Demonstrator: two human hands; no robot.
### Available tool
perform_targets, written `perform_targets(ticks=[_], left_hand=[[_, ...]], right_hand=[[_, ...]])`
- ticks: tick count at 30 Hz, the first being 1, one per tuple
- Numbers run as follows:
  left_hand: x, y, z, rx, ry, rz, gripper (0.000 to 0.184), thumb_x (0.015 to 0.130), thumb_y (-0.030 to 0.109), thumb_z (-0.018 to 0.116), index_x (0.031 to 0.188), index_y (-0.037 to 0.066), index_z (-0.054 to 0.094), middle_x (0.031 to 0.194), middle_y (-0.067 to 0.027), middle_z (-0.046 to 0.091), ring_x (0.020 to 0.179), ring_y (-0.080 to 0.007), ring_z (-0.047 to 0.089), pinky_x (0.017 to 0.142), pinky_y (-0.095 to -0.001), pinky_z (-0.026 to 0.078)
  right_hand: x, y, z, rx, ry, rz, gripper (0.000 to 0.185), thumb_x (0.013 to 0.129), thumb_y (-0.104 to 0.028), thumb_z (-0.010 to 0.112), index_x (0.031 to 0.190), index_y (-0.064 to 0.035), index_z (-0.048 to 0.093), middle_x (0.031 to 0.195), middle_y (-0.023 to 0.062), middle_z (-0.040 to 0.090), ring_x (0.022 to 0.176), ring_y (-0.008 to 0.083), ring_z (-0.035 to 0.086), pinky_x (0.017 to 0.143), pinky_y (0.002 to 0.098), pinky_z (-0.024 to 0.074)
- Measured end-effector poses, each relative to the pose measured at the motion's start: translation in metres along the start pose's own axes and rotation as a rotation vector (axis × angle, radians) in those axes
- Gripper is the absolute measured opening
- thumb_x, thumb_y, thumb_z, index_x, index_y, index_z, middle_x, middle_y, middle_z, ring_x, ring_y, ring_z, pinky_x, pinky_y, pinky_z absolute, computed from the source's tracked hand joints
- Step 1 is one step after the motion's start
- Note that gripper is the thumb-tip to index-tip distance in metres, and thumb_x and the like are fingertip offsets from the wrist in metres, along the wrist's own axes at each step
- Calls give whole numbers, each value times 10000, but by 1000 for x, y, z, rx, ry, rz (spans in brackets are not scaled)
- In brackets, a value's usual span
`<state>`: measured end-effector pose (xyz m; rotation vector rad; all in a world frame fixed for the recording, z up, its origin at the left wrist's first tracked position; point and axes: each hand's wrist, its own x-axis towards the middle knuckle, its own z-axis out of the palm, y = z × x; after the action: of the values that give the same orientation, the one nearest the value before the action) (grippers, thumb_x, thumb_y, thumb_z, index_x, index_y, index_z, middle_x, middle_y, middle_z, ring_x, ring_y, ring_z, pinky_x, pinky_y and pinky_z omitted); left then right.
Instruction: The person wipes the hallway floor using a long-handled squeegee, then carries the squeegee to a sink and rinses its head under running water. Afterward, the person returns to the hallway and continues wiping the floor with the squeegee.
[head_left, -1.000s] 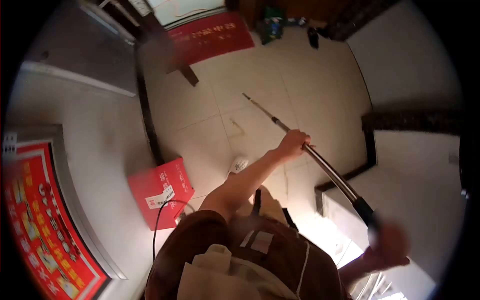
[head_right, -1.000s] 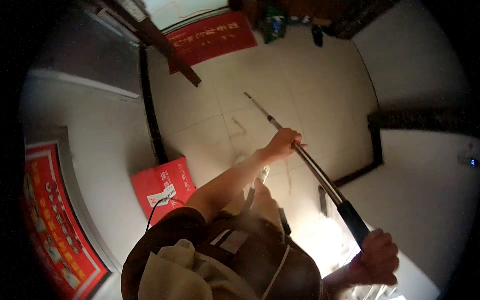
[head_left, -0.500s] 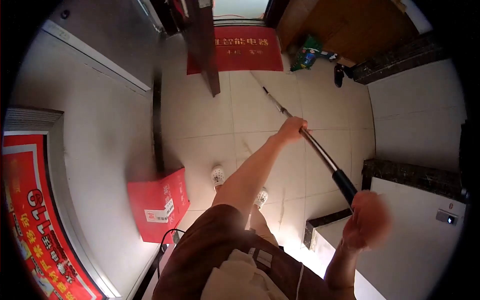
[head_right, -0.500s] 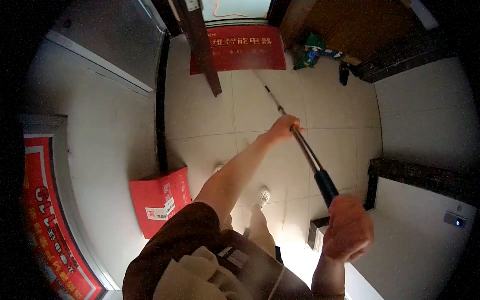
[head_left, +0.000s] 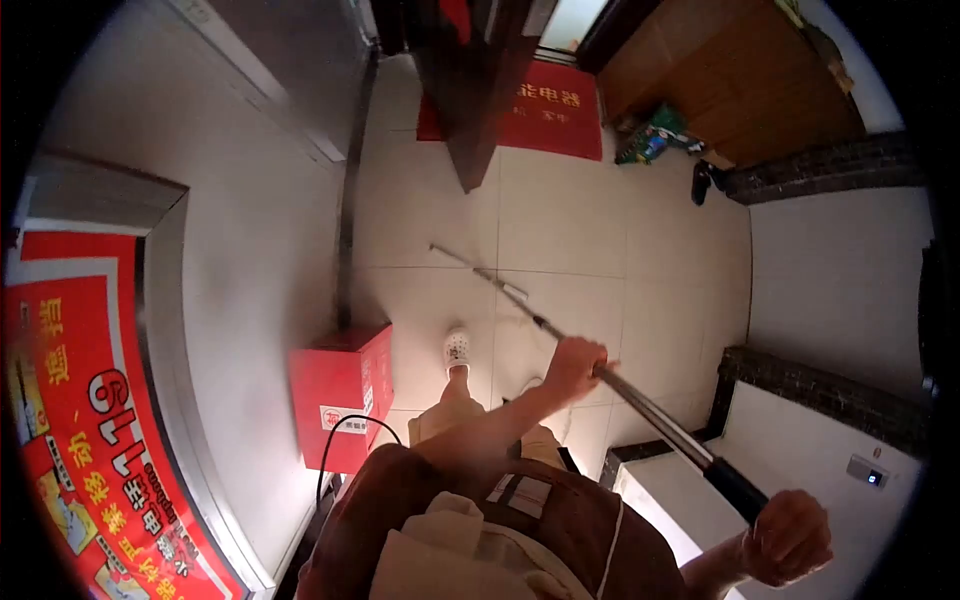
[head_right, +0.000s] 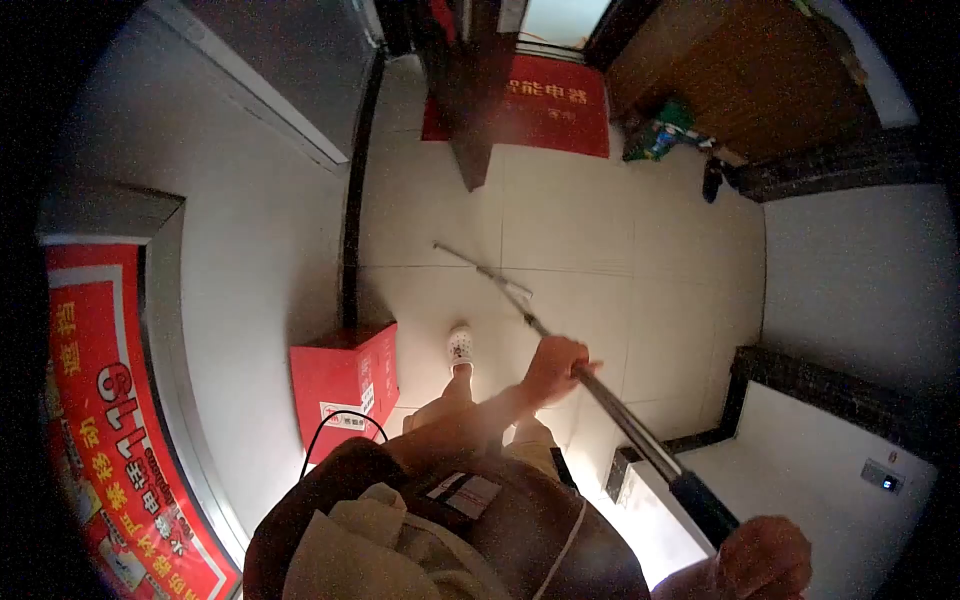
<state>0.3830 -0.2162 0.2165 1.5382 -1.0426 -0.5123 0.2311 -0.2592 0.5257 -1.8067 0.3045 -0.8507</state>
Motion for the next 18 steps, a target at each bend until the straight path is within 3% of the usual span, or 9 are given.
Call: perform_targets(ticks=[1,2,4,6,9,13,15,18], left_hand=[[-11,-2,0,-6,4,29,314,653,200,654,501,69,413,499,-100,436,493,-294,428,480,-390,312],[-16,1,-8,-38,36,32,314,648,201,659,504,70,413,498,-100,436,490,-290,427,479,-387,314],[-21,-3,-23,-20,170,105,303,632,207,672,528,72,421,497,-99,430,486,-284,424,471,-382,313],[-9,-20,-45,55,128,76,300,630,217,674,540,75,425,503,-95,429,503,-282,430,482,-379,316],[31,-68,-83,144,214,107,302,635,240,670,551,79,428,514,-84,428,543,-281,442,506,-375,321],[95,-135,-150,176,26,171,329,677,266,644,548,80,404,553,-83,447,565,-276,449,528,-372,329],[121,-169,-172,175,95,234,348,703,277,631,546,77,393,556,-81,441,572,-257,446,530,-369,335],[136,-189,-206,237,4,51,372,713,287,634,550,55,393,542,-88,417,551,-235,430,516,-353,347]], right_hand=[[18,-5,20,281,-63,-29,294,861,-224,363,579,-147,329,510,-13,375,488,96,364,474,246,312],[32,-7,39,386,51,-59,414,848,-280,359,465,-131,313,461,-9,346,403,121,333,413,276,321],[39,-3,47,463,49,-84,424,848,-324,359,473,-130,326,449,-13,334,407,119,335,418,261,310],[47,5,57,532,60,-92,420,836,-342,410,480,-129,345,443,-16,329,404,125,336,434,273,330],[44,36,78,197,282,-115,360,889,-255,280,544,-154,299,476,-21,306,438,92,292,446,258,263],[66,87,134,34,98,-162,362,878,-260,294,535,-142,293,498,-7,299,461,125,282,465,281,259],[82,110,167,39,2,-177,369,873,-254,293,523,-138,279,497,0,292,469,139,279,465,291,255],[113,131,215,228,-172,-186,396,871,-234,277,490,-137,238,466,4,267,465,146,271,453,295,244]])
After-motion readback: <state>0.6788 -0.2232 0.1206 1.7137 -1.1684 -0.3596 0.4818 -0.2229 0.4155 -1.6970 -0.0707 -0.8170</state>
